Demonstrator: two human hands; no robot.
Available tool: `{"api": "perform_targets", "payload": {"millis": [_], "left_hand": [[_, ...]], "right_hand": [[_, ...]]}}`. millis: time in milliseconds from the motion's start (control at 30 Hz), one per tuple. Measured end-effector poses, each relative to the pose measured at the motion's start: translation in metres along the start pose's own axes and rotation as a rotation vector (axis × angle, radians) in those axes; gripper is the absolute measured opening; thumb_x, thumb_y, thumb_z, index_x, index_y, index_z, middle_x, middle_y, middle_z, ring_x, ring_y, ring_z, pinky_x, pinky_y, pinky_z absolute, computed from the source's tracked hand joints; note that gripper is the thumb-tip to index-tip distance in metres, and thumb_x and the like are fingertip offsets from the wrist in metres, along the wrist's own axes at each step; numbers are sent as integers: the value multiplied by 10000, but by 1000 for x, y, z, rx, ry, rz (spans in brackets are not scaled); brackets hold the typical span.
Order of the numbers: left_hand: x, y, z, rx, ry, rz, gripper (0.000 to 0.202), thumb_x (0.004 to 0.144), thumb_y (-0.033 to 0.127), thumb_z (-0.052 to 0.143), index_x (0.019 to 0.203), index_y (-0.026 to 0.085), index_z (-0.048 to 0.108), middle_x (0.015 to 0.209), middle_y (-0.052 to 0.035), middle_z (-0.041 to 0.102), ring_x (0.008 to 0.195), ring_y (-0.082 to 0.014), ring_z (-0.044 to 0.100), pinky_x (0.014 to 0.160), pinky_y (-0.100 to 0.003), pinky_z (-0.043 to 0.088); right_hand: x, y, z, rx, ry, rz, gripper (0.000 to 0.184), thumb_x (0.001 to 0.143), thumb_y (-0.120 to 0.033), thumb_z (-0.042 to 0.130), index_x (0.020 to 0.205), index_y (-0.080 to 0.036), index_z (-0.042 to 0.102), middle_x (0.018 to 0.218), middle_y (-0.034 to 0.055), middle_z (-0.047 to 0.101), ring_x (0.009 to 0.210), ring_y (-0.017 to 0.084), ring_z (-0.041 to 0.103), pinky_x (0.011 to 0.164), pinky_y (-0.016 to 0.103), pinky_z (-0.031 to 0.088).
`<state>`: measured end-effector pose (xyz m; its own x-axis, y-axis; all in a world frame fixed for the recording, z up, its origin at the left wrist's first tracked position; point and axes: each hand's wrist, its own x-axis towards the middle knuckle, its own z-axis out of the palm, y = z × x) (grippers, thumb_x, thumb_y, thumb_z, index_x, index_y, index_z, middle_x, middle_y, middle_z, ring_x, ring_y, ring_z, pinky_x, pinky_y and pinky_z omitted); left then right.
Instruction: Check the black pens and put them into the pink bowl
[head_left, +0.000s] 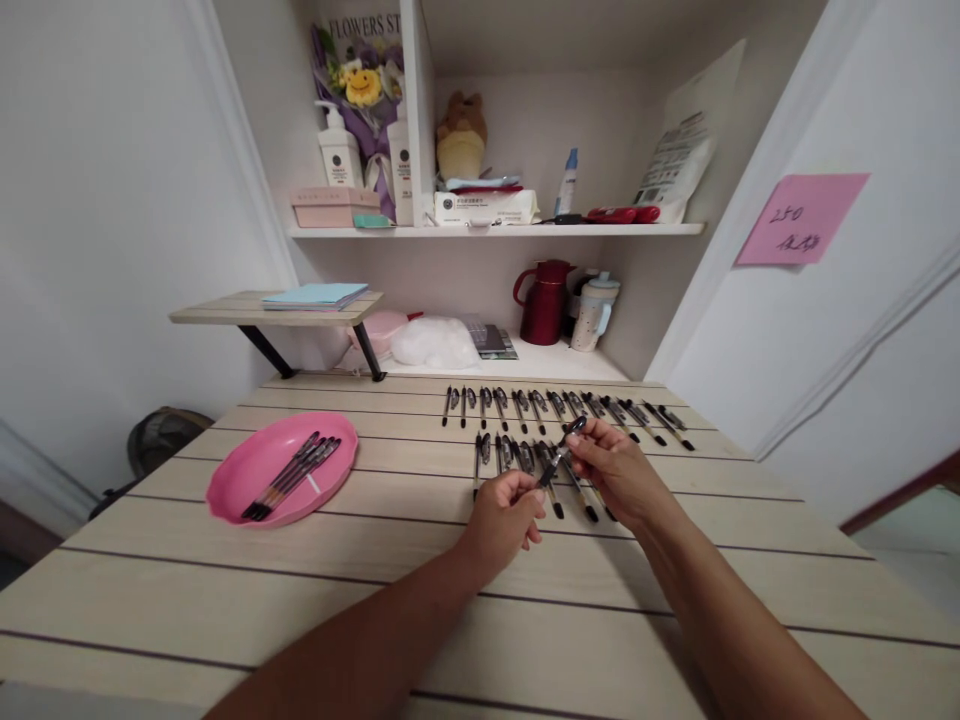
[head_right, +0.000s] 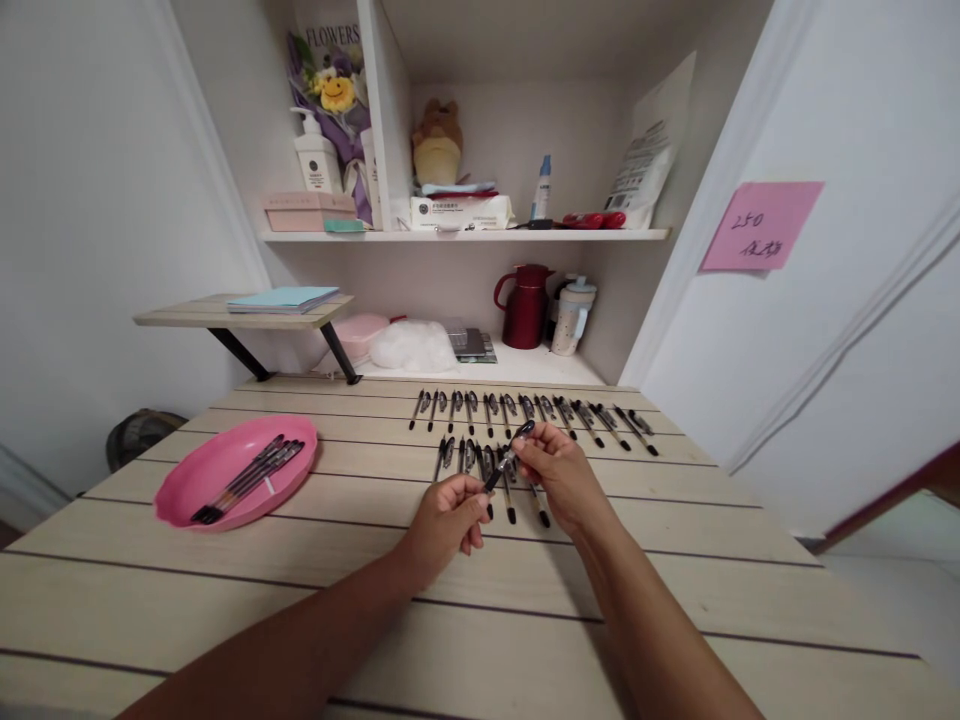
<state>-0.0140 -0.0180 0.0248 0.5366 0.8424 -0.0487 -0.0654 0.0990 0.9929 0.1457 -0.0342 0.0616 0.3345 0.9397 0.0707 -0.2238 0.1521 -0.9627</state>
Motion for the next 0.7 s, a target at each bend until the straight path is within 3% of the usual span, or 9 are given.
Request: {"api": "perform_targets", "payload": {"millis": [500,700], "left_hand": [[-2,3,1,21,10,6,196,684,324,549,772,150,538,598,32,543,362,-38,451,328,-143,285],[-2,6,1,36,27,-10,221,679,340,552,767,137,569,607,22,561,379,-38,460,348,-149,295]], "right_hand": [[-7,-1,0,48,2,-22,283,572,-309,754,699,-194,529,581,-58,485,445,53,398,419,202,298],[-11,9,3,-24,-72,7,304,592,-310,741,841,-188,616,587,-55,479,477,54,393,443,194,314]]}}
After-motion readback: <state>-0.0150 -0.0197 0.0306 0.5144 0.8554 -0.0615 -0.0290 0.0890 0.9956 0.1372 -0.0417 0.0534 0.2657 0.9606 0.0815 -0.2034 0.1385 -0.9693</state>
